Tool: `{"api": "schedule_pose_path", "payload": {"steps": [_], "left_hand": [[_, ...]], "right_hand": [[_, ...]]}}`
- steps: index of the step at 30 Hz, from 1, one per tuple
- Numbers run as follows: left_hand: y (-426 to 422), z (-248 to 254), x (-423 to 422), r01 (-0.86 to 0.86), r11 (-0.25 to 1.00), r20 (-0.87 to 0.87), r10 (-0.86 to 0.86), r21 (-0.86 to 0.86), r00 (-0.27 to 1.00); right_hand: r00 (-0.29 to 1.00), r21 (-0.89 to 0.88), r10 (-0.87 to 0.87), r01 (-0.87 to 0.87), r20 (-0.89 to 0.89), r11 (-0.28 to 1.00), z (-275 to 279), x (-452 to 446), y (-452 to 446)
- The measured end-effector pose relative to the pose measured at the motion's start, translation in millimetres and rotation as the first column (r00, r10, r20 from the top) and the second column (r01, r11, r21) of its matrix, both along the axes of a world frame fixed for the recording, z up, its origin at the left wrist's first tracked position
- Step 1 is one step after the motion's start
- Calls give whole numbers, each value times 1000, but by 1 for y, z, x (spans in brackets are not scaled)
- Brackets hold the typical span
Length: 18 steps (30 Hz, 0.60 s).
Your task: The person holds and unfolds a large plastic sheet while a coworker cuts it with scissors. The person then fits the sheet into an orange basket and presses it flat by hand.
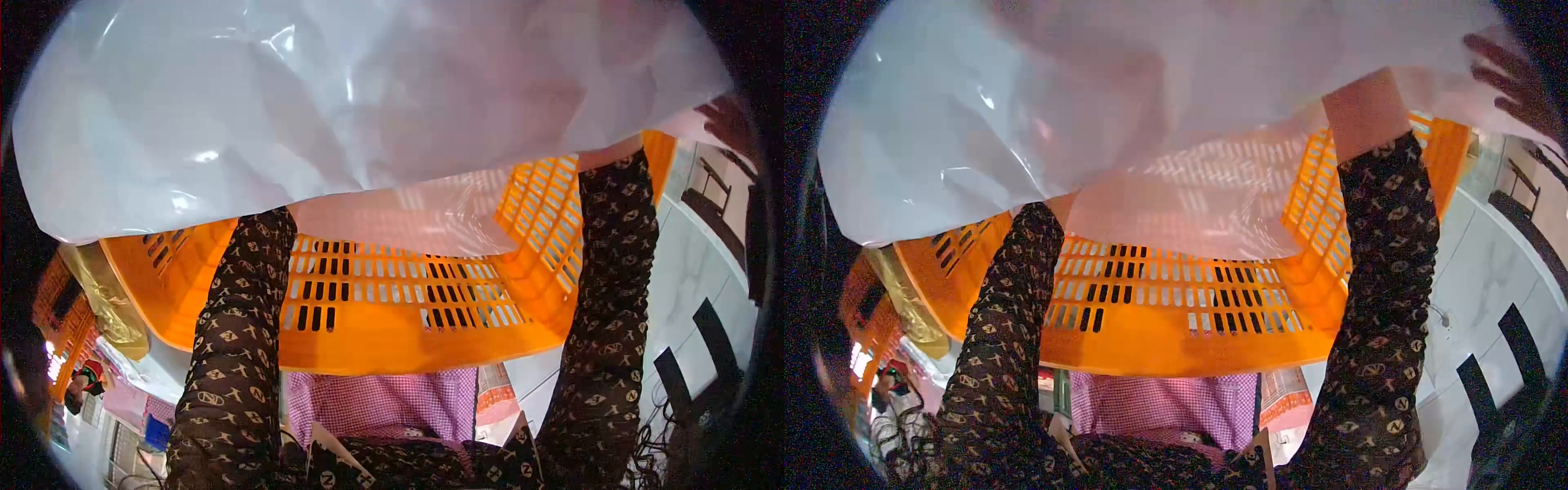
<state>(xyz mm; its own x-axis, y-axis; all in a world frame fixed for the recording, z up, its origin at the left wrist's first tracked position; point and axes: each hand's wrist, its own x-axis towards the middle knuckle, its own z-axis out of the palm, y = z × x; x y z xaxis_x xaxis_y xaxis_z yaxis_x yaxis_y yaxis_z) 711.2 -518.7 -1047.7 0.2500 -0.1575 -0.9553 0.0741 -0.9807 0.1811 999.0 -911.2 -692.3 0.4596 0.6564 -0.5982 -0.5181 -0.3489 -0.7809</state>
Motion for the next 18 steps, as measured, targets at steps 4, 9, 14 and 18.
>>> {"api": "schedule_pose_path", "payload": {"steps": [4,9,14,18], "left_hand": [[-31,52,47,-18,954,204,82,-300,976],[-56,232,128,-30,601,216,333,-799,918],[-15,374,153,-181,36,-131,554,-983,822],[11,435,166,-65,-85,-107,742,-994,661]], "right_hand": [[974,29,22,-16,-223,999,102,26,2],[979,-78,200,-202,-33,976,165,43,31],[813,-321,512,-424,279,847,150,30,84],[555,-476,718,-539,421,695,86,23,134]]}}
